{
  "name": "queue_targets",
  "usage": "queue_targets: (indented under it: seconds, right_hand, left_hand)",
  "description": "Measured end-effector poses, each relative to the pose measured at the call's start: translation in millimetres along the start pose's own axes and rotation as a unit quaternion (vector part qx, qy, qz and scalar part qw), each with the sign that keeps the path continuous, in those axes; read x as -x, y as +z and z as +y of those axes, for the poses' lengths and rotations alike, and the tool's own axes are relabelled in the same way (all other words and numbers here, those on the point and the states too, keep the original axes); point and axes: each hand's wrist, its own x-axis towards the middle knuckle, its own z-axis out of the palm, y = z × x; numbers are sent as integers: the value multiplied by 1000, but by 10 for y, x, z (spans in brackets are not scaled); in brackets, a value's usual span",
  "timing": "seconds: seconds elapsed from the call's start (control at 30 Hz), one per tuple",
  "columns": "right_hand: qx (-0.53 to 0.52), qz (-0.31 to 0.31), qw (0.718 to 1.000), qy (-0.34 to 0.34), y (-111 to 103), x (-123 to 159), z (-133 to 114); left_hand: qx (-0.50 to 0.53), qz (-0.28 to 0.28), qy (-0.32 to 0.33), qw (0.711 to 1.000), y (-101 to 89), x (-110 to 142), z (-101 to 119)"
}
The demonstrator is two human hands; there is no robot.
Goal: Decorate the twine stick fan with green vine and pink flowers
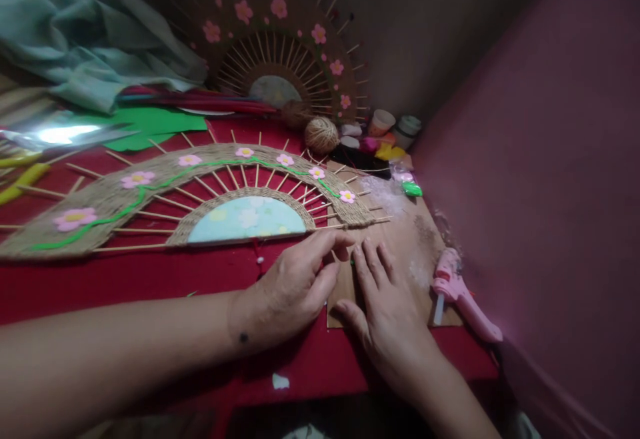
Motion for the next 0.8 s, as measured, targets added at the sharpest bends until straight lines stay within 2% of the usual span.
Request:
queue_targets:
  seconds: [0.13, 0.27, 0.37, 0.67, 0.8]
  right_hand:
    - [5, 2, 1000, 1, -49, -57, 3]
    - [16, 37, 999, 4, -61, -52, -30]
    - [10, 55, 998, -26, -22, -25, -95]
    - [29, 37, 994, -103, -58, 268, -220]
    - [24, -3, 998, -59, -79, 76, -186]
  left_hand:
    - [-4, 8, -5, 1000, -8, 2, -8]
    - [-5, 8, -6, 1000, -9, -6, -10]
    - [-6, 4, -1, 1000, -11, -16, -1]
    - [-1, 4, -13, 1000, -7, -13, -13]
    - [17, -5, -18, 1000, 6, -16, -41]
